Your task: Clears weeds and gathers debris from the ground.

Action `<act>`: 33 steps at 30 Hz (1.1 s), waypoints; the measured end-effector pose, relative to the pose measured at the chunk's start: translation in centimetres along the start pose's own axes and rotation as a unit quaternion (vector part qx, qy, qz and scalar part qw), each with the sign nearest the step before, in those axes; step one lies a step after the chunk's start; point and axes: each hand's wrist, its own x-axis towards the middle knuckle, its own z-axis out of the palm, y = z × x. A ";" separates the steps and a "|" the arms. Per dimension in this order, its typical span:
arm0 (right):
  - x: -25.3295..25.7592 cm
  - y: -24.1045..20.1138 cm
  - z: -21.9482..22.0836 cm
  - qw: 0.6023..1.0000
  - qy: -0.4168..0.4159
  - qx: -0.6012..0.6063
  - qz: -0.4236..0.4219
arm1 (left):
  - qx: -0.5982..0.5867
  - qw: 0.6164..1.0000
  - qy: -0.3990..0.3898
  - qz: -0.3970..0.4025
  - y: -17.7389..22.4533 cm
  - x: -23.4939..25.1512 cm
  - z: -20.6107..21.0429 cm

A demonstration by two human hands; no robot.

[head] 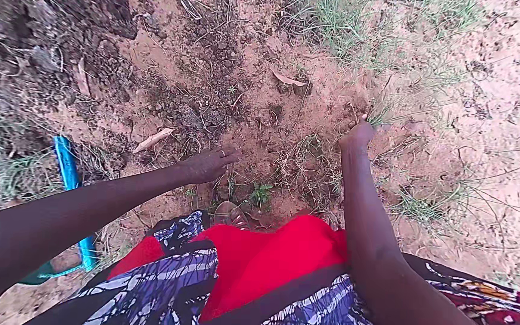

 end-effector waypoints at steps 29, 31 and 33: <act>14.2 -5.7 10.0 0.826 -0.176 -0.454 -0.284 | -0.068 0.968 0.235 0.048 -4.4 -5.2 4.4; 13.7 -5.9 10.0 0.805 -0.166 -0.497 -0.277 | -0.064 0.969 0.234 0.047 -4.6 -5.3 4.6; 13.6 -6.2 10.4 0.784 -0.144 -0.526 -0.296 | -0.062 0.971 0.228 0.044 -4.4 -5.1 4.5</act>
